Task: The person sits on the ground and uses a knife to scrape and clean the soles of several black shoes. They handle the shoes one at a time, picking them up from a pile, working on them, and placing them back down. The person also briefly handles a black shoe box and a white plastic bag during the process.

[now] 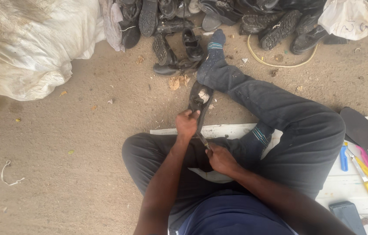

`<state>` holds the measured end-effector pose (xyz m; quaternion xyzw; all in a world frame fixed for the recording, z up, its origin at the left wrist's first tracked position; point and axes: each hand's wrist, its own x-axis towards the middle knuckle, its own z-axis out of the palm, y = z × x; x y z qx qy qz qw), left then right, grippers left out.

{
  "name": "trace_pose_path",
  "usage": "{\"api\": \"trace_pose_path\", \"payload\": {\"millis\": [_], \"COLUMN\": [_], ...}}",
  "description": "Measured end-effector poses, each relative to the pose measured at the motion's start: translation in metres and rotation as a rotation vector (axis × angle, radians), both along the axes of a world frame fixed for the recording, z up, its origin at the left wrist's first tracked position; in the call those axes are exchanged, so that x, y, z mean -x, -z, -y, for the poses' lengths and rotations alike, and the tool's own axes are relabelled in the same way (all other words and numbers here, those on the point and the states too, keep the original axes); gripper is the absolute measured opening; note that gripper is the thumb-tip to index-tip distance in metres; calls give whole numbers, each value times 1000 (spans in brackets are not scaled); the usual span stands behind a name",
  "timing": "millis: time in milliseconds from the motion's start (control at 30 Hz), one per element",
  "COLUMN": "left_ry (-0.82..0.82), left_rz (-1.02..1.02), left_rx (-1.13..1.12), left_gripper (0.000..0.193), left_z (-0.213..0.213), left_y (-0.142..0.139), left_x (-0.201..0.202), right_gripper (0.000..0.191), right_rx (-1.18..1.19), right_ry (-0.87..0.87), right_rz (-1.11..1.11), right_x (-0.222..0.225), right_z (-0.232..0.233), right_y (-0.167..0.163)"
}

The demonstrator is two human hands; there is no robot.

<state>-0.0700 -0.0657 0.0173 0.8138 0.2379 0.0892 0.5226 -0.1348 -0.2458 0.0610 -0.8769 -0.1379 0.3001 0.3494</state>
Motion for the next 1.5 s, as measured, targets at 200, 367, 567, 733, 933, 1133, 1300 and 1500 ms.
{"api": "trace_pose_path", "payload": {"millis": [200, 367, 567, 733, 933, 1133, 1300, 1500], "left_ry": [-21, -183, -264, -292, -396, -40, 1158, 1413], "left_rz": [111, 215, 221, 249, 226, 158, 225, 108], "left_rx": [440, 892, 1289, 1386, 1478, 1276, -641, -1134], "left_gripper": [27, 23, 9, 18, 22, 23, 31, 8], "left_z": [19, 35, 67, 69, 69, 43, -18, -23], "left_y": [1, -8, -27, -40, -28, -22, -44, -62], "left_x": [0, -3, -13, -13, -12, -12, -4, -7], "right_gripper": [28, 36, 26, 27, 19, 15, 26, 33], "right_rx": [108, -13, -106, -416, -521, -651, -479, -355], "right_ry": [85, 59, 218, 529, 672, 734, 581, 464], "right_rz": [-208, 54, -55, -345, -636, -701, -752, -657], "right_x": [-17, 15, 21, 19, 37, -3, 5, -3], "right_z": [-16, 8, 31, 6, 0, -18, 0, 13], "right_y": [-35, -48, -31, -37, -33, 0, -6, -1]}}
